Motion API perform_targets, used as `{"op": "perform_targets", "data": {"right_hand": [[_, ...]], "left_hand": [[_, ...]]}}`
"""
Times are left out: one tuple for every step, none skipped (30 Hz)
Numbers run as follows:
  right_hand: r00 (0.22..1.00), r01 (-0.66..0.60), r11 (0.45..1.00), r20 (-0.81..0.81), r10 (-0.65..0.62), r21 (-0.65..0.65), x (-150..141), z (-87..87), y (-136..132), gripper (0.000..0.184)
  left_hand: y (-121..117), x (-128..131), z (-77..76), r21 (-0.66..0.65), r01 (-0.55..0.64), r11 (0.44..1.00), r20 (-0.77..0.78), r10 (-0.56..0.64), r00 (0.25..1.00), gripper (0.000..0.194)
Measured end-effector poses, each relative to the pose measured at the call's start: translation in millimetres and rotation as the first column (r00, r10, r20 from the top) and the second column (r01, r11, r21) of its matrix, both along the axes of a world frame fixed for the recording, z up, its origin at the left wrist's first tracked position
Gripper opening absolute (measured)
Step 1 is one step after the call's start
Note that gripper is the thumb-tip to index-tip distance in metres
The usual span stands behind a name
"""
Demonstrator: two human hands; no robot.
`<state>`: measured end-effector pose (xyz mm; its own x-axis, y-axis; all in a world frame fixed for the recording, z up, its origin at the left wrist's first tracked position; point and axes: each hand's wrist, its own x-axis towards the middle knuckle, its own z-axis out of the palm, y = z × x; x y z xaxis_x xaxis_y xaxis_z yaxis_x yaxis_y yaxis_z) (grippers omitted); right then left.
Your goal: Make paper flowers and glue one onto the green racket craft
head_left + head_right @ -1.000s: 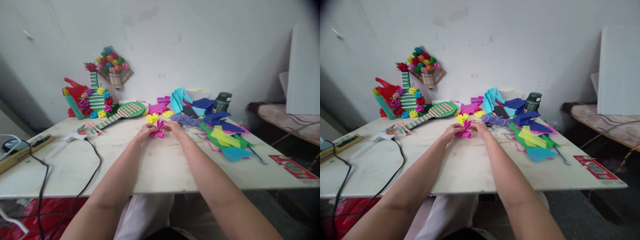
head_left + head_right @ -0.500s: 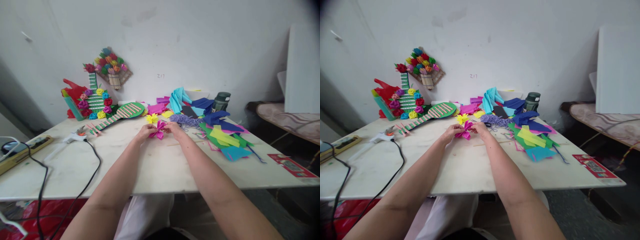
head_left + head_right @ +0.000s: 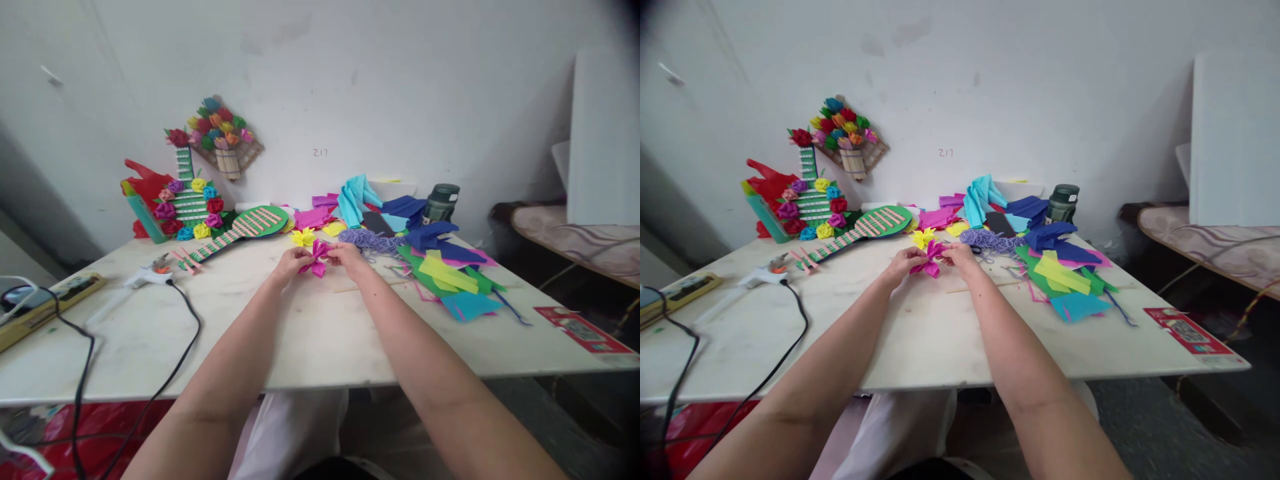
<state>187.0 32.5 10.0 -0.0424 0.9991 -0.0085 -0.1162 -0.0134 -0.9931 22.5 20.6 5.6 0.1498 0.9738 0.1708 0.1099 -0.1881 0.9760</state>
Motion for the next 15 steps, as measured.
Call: {"op": "perform_targets", "data": {"right_hand": [[1.000,0.006,1.000,-0.004,-0.006,0.003,-0.1,0.2,0.3,0.012],[1.000,0.012,1.000,-0.007,-0.012,0.006,-0.2,0.2,0.6,0.014],[1.000,0.019,1.000,-0.006,-0.019,0.010,-0.3,0.1,1.1,0.015],[1.000,0.024,1.000,-0.005,-0.024,0.012,-0.4,-0.2,1.6,0.016],[1.000,0.028,0.999,-0.003,-0.028,0.015,-0.5,-0.6,2.2,0.015],[1.000,0.031,0.999,0.000,-0.031,0.015,-0.5,-1.1,2.7,0.014],[0.999,0.034,0.999,0.004,-0.034,0.016,-0.4,-1.6,3.0,0.013],[0.999,0.035,0.999,0.010,-0.036,0.015,-0.2,-2.1,3.2,0.011],[0.999,0.036,0.999,0.015,-0.036,0.016,0.1,-2.5,3.2,0.010],[0.999,0.037,0.999,0.020,-0.037,0.016,0.5,-2.7,3.0,0.009],[0.999,0.032,0.999,0.022,-0.033,0.015,1.0,-2.9,2.8,0.008],[0.999,0.022,1.000,0.024,-0.022,0.012,1.5,-2.9,2.4,0.007],[1.000,0.005,1.000,0.025,-0.006,0.006,2.0,-2.9,2.1,0.007],[1.000,-0.014,1.000,0.027,0.014,0.000,2.5,-2.8,1.9,0.006],[0.999,-0.034,0.999,0.028,0.034,-0.005,2.8,-2.9,1.8,0.006]], "left_hand": [[0.2,-0.1,-0.2,0.002,-0.006,1.000,0.002,0.006,1.000,0.022],[0.5,-0.1,-0.4,0.002,-0.011,1.000,0.002,0.011,1.000,0.022],[0.8,-0.1,-0.9,0.001,-0.015,1.000,0.000,0.015,1.000,0.022],[1.2,-0.1,-1.5,-0.001,-0.017,1.000,-0.003,0.017,1.000,0.021],[1.7,0.0,-2.2,-0.003,-0.017,1.000,-0.006,0.017,1.000,0.021],[2.2,0.2,-3.0,-0.002,-0.014,1.000,-0.009,0.014,1.000,0.021],[2.7,0.4,-3.8,-0.001,-0.007,1.000,-0.011,0.007,1.000,0.021],[3.0,0.7,-4.5,0.002,0.002,1.000,-0.014,-0.002,1.000,0.021],[3.2,0.9,-5.0,0.004,0.011,1.000,-0.020,-0.011,1.000,0.021],[3.1,1.1,-5.2,0.005,0.017,1.000,-0.028,-0.016,0.999,0.021],[2.7,1.3,-5.2,0.006,0.020,1.000,-0.037,-0.020,0.999,0.021],[2.2,1.4,-5.0,0.007,0.023,1.000,-0.043,-0.022,0.999,0.021],[1.6,1.5,-4.6,0.008,0.024,1.000,-0.045,-0.024,0.999,0.021],[1.0,1.5,-4.3,0.009,0.026,1.000,-0.044,-0.025,0.999,0.020],[0.6,1.5,-4.1,0.012,0.027,1.000,-0.041,-0.027,0.999,0.020]]}}
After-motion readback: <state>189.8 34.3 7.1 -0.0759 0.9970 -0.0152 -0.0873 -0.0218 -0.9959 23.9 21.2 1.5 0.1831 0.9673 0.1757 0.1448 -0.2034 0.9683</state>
